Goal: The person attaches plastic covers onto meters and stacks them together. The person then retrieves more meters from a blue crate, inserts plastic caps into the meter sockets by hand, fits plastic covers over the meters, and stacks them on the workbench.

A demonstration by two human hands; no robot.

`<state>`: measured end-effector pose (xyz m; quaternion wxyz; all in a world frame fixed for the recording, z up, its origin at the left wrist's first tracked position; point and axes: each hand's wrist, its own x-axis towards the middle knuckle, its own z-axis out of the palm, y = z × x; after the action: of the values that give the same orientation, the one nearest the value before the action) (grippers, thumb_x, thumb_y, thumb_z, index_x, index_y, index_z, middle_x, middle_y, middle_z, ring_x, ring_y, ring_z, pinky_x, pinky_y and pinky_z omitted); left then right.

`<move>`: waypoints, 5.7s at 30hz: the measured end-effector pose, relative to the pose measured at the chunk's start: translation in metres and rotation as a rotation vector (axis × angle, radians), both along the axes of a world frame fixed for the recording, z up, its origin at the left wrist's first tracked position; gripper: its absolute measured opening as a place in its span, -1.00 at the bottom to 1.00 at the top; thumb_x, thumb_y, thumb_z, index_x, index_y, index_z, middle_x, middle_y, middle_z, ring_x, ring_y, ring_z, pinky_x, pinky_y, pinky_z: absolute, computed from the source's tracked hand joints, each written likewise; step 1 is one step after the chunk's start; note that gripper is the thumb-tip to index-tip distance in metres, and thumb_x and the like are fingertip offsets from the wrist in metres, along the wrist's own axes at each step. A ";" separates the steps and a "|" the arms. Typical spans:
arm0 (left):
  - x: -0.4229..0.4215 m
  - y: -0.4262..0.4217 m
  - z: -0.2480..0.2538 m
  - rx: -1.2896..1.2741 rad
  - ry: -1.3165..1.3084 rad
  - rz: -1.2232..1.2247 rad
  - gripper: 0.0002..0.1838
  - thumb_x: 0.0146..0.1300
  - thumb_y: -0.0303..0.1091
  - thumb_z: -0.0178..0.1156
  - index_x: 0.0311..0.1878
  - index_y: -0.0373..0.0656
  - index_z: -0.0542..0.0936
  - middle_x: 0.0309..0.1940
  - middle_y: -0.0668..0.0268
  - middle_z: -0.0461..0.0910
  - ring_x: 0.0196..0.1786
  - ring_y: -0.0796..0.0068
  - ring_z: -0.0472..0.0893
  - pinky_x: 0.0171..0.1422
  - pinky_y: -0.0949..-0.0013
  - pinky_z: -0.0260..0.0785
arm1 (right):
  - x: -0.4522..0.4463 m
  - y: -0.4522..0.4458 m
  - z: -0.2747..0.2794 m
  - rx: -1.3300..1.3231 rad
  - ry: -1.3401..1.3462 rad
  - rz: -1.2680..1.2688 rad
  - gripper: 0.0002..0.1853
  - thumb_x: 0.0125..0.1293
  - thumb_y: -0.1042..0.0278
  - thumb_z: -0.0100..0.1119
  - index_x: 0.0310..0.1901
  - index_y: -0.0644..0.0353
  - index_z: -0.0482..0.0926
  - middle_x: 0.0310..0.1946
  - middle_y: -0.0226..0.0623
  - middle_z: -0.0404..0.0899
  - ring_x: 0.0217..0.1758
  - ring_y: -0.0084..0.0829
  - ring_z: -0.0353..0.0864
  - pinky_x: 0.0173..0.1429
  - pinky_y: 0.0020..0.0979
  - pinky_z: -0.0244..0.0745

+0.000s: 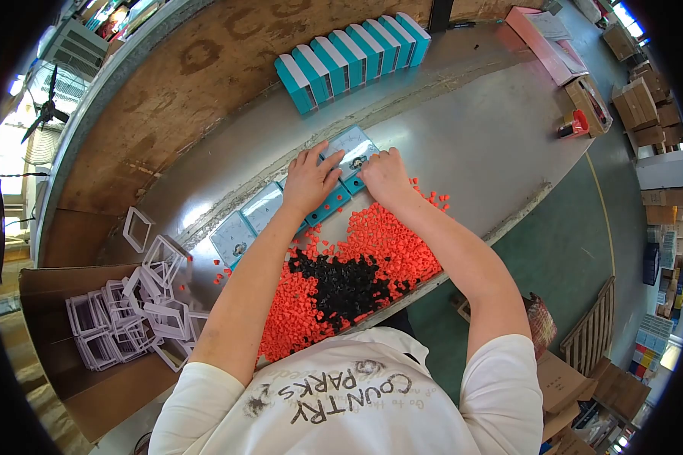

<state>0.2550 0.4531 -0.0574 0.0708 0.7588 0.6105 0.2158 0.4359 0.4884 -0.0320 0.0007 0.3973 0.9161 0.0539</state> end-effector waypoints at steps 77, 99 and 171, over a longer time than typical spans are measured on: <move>0.000 0.001 0.002 -0.020 0.007 -0.005 -0.63 0.19 -0.11 0.07 0.09 0.23 0.49 0.18 0.31 0.30 0.15 0.23 0.33 0.20 0.14 0.17 | 0.017 0.001 0.009 0.018 0.188 -0.004 -0.91 0.00 0.32 0.17 -0.48 0.12 0.56 -0.45 -0.35 0.53 -0.24 -0.38 0.50 -0.17 -0.35 0.31; -0.001 0.001 0.000 -0.014 -0.010 -0.013 -0.63 0.19 -0.15 0.08 0.10 0.23 0.49 0.18 0.30 0.30 0.15 0.23 0.32 0.18 0.13 0.19 | -0.005 -0.012 0.015 -0.003 0.185 0.010 -0.82 0.05 0.23 0.17 -0.49 0.16 0.56 -0.50 -0.35 0.54 -0.31 -0.38 0.50 -0.15 -0.34 0.27; -0.043 -0.028 0.004 -0.063 0.105 -0.026 -0.61 0.26 -0.04 -0.01 0.16 0.28 0.42 0.28 0.36 0.22 0.28 0.14 0.16 0.27 0.03 0.04 | -0.046 -0.068 -0.010 -0.988 1.646 -0.871 -0.31 0.38 -0.11 -0.27 0.34 0.25 -0.03 -0.45 -0.36 0.43 -0.39 -0.53 0.45 -0.20 -0.47 0.36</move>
<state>0.2125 0.4252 -0.0539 0.0652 0.7744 0.6099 0.1555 0.3894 0.4205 -0.0421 -0.4401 0.5617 0.3324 -0.6167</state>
